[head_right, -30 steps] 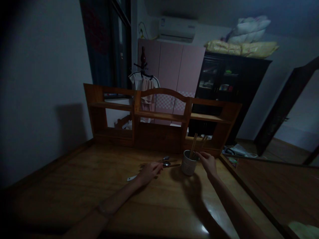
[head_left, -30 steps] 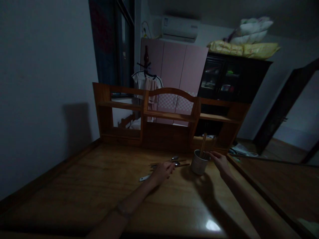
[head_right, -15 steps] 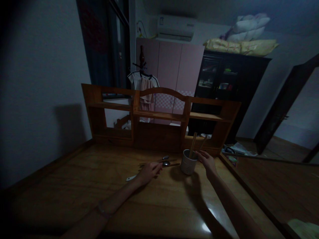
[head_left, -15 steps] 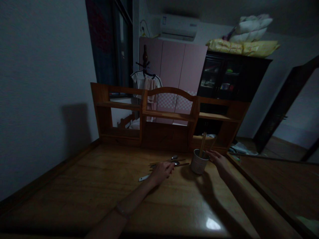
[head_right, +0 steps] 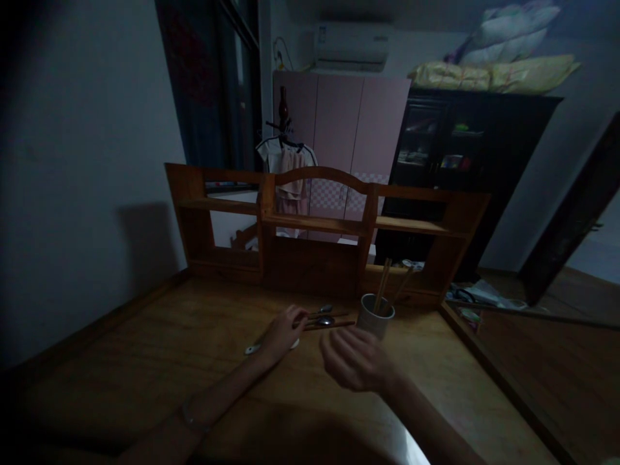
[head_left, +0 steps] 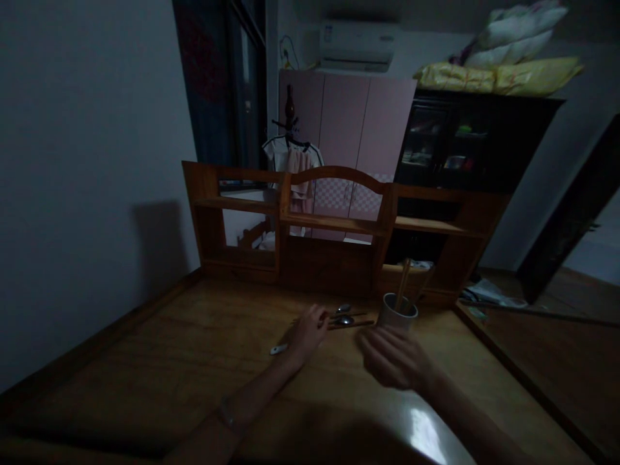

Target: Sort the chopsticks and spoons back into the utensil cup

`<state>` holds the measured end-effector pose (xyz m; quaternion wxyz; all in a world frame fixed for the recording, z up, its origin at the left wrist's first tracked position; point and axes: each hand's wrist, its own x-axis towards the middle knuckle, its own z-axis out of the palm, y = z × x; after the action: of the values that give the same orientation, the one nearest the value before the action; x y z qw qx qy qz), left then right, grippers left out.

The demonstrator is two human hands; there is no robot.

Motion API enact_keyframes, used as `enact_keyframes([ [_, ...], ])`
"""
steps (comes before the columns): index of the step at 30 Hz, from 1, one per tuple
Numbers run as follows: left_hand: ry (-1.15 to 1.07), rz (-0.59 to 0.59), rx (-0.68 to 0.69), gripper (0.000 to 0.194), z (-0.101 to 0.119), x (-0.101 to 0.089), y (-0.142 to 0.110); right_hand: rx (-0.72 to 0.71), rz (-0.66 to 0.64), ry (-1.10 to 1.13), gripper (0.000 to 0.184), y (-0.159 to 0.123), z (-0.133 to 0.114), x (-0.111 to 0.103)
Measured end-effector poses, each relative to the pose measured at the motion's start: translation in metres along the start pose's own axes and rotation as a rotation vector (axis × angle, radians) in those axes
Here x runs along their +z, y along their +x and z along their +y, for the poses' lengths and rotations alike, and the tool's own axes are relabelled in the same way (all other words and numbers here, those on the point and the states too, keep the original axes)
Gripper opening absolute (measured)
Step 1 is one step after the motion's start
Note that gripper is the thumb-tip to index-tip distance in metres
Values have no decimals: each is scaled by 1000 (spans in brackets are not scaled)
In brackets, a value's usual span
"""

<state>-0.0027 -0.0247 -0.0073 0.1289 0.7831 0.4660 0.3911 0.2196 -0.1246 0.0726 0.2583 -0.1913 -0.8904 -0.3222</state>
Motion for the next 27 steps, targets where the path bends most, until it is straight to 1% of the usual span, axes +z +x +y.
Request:
enact_keyframes([
  [1, 38, 2, -19, 19, -5, 1, 0, -18, -72, 47, 29, -2, -9, 15],
  [3, 117, -8, -56, 21, -14, 4, -1, 55, -137, 160, 23, -6, -22, 44],
  [5, 187, -24, -78, 26, -22, 5, -2, 260, -181, 274, 18, -11, -29, 65],
  [6, 212, -33, -86, 28, -25, 6, -3, 365, -195, 333, 18, -12, -30, 72],
  [7, 227, -43, -93, 29, -26, 6, -2, 459, -196, 400, 19, -13, -30, 75],
  [9, 228, -62, -102, 28, -28, 5, -1, 608, -180, 543, 20, -15, -27, 76],
  [12, 186, -88, -106, 24, -28, 2, 2, 736, -152, 699, 20, -16, -21, 71],
  [14, 153, -97, -111, 20, -29, 1, 4, 758, -146, 737, 20, -16, -19, 69],
  [20, 73, -116, -140, 11, -34, 5, 6, 742, -171, 767, 23, -15, -23, 66],
  [25, 23, -75, -66, 8, -27, 3, 1, 741, -186, 776, 22, -13, -23, 62],
  [27, -5, -92, -39, 7, -23, 1, 0, 744, -165, 771, 22, -12, -23, 61],
])
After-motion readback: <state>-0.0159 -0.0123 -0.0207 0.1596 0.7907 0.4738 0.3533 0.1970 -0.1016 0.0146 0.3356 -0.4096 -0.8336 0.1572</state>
